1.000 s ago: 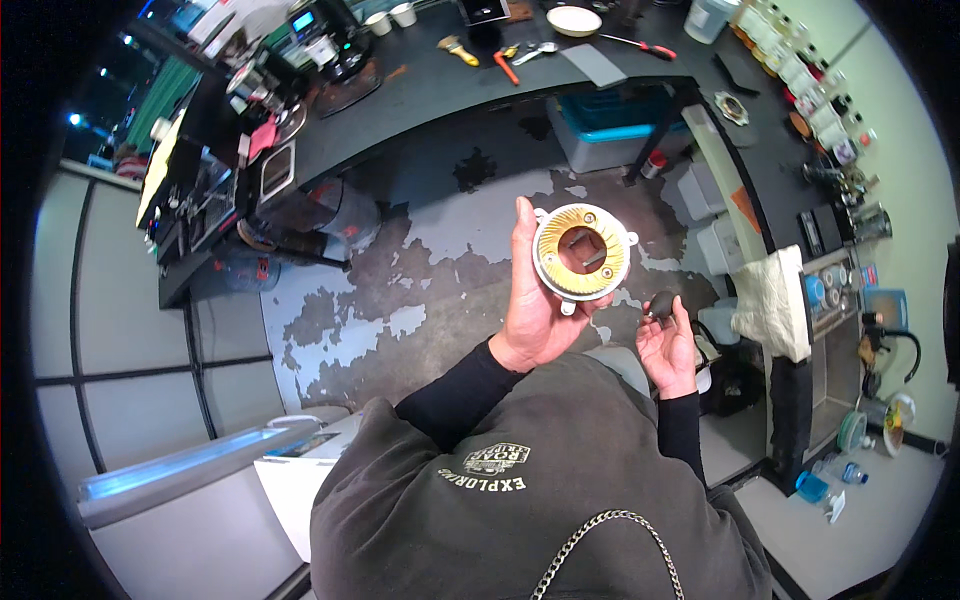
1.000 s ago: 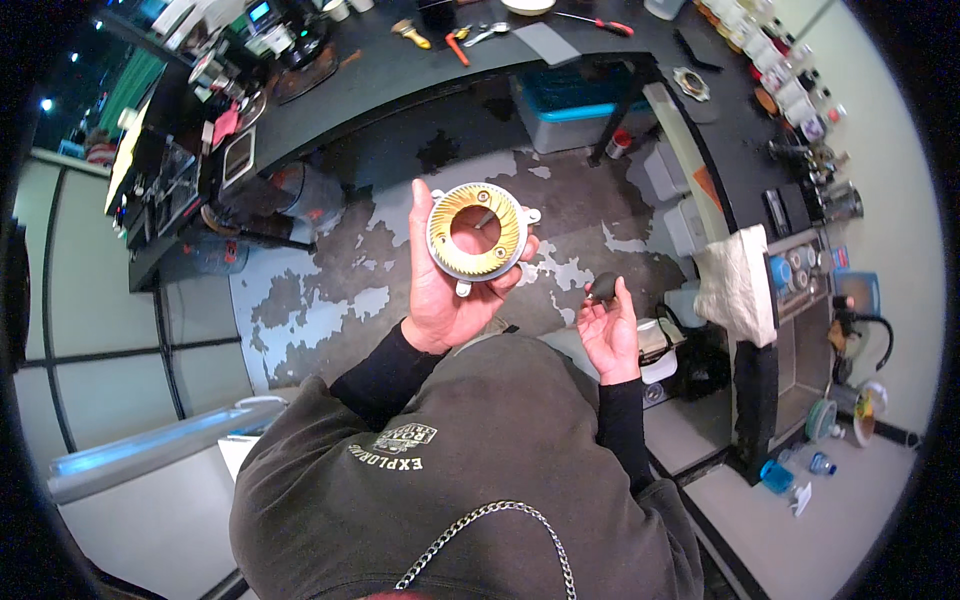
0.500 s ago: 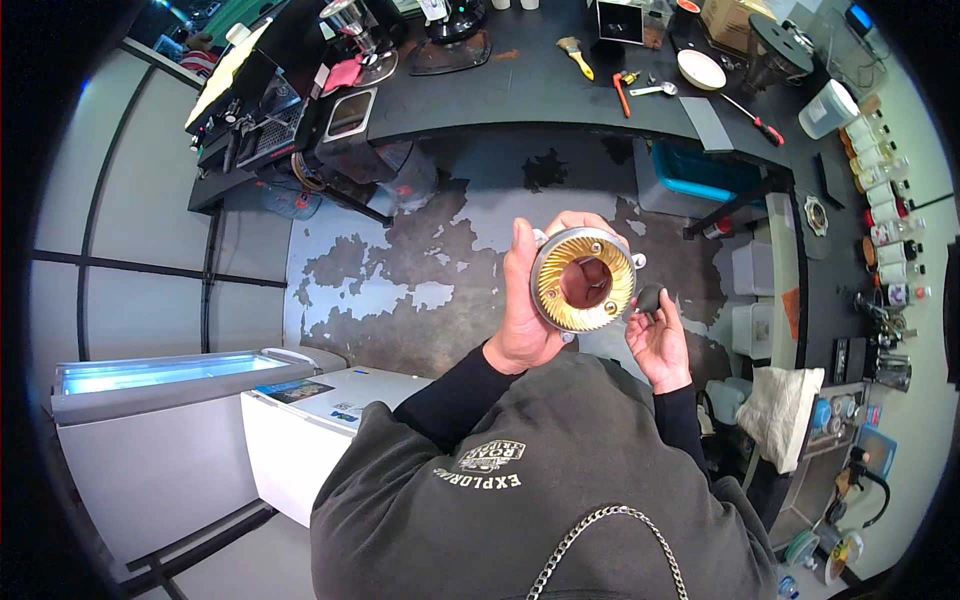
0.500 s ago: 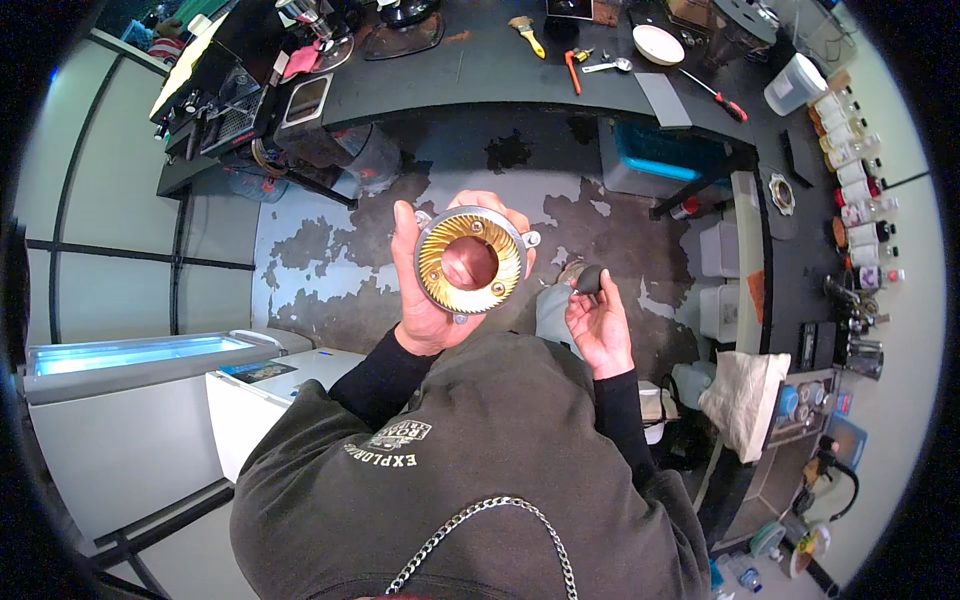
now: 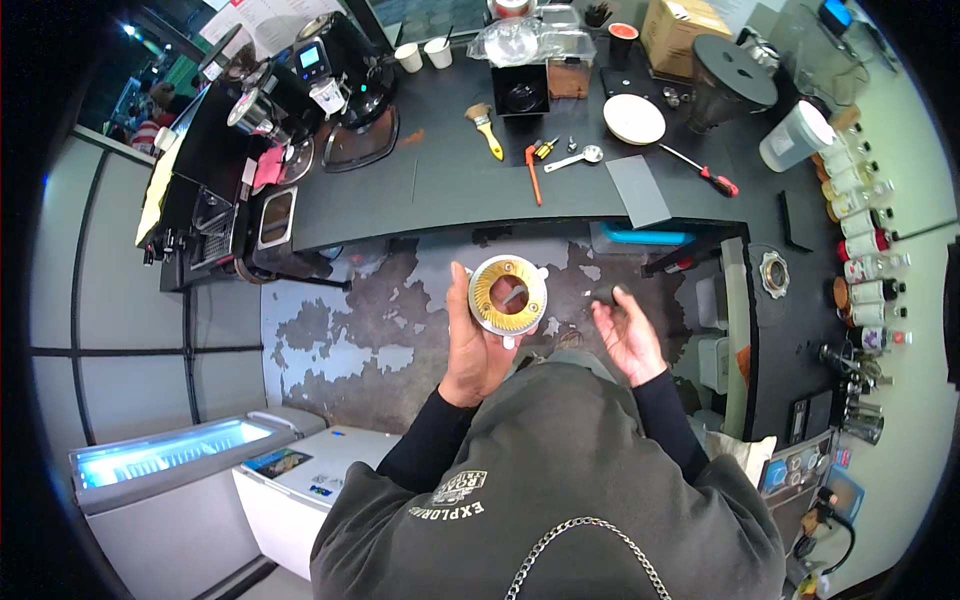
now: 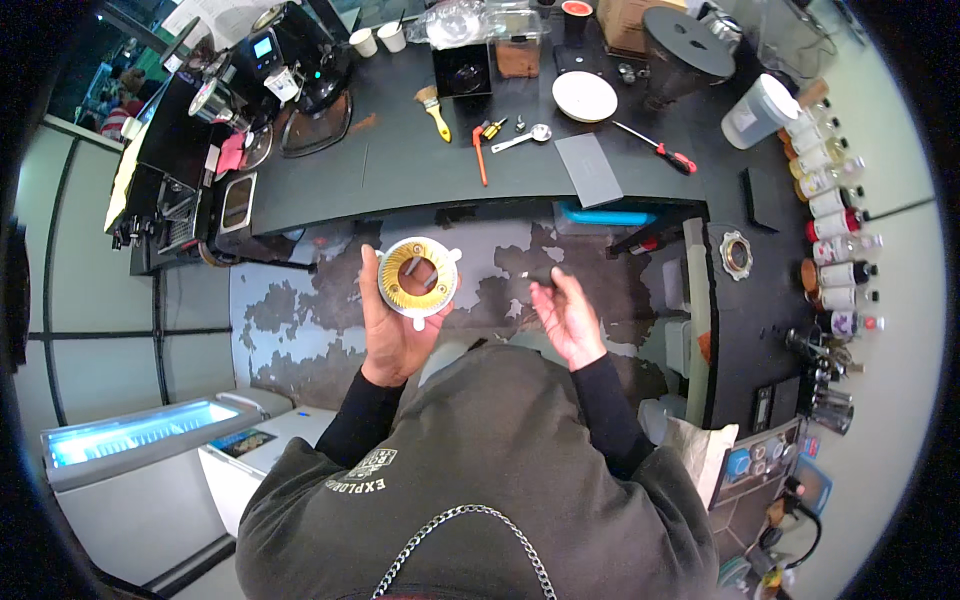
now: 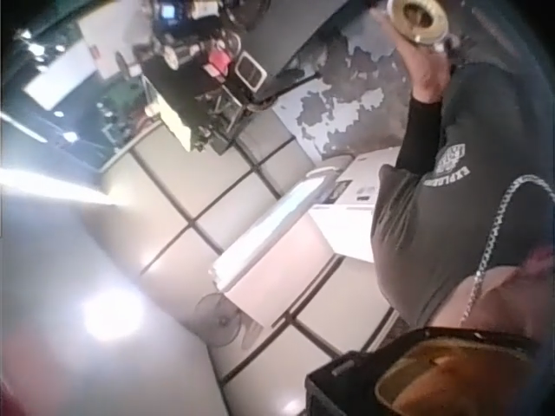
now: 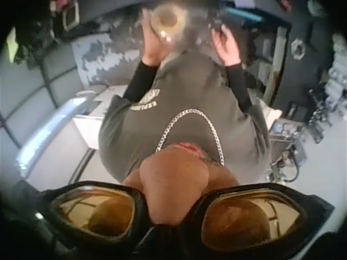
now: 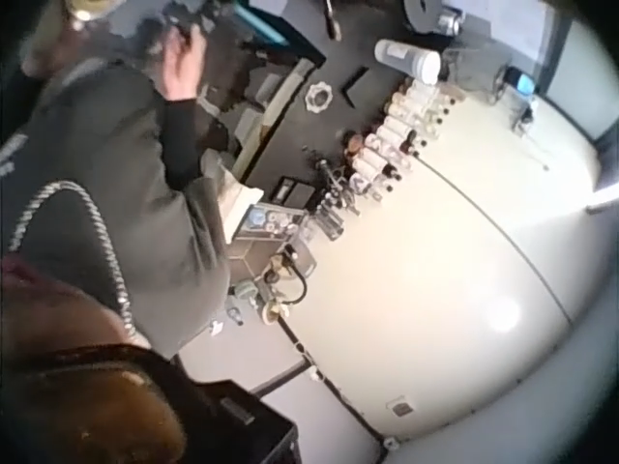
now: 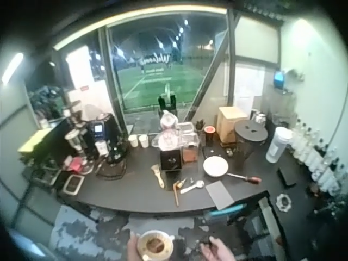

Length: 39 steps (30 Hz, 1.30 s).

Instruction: Using a screwdriver to work on a coffee grinder burr assembly.

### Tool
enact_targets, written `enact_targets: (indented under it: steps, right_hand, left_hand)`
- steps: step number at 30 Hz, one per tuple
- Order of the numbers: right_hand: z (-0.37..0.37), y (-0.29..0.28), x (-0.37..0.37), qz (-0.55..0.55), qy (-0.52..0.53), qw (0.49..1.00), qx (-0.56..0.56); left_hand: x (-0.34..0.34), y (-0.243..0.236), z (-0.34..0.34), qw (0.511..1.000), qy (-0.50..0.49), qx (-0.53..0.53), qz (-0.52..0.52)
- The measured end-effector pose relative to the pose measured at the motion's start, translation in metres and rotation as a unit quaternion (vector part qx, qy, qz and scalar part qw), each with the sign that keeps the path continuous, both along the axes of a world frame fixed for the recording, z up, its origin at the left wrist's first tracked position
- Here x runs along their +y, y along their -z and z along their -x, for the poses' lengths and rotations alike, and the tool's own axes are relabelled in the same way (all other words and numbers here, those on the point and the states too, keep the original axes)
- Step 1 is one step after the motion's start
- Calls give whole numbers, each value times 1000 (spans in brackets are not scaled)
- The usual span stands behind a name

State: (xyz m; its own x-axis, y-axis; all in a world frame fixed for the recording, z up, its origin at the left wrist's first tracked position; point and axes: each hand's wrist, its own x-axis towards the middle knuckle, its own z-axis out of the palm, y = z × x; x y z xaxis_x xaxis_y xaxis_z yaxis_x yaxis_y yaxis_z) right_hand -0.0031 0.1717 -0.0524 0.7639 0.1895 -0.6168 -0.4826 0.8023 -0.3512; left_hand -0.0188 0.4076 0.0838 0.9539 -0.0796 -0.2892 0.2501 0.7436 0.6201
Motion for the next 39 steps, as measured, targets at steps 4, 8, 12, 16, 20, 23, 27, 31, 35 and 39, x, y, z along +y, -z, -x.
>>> enact_targets:
  steps: [4, 8, 12, 16, 20, 23, 27, 31, 35, 39]
  right_hand:
    - [-67, 13, -20, 15, -68, 998, 0]
    - [-126, 13, -1, 59, -121, 991, 15]
    - [-178, 13, 49, 85, -136, 987, 4]
    - [-219, 31, 103, 85, -146, 986, -8]
    - [-247, 50, 163, 128, -130, 982, -47]
    - [-265, 60, 195, 183, -132, 972, -66]
    - [-282, 67, 222, 221, -121, 964, -91]
    - [-295, 82, 224, 260, -142, 943, -152]
    - [-298, 64, 225, 317, -177, 918, -160]
    - [-292, 50, 224, 360, -181, 899, -172]
  left_hand:
    - [1, -4, -38, 998, -24, -28, 58]
    - [14, -6, -77, 995, -53, -83, 1]
    - [45, 0, -112, 993, -67, -92, 39]
    - [80, -2, -150, 992, -71, -104, 22]
    - [116, -4, -188, 992, -60, -113, 1]
    - [138, -5, -214, 993, -54, -106, 21]
    - [159, -9, -244, 992, -23, -123, 3]
    - [160, -20, -266, 990, -10, -144, -8]
    - [155, -22, -286, 987, -5, -162, -10]
    - [147, -29, -296, 984, 12, -173, 29]
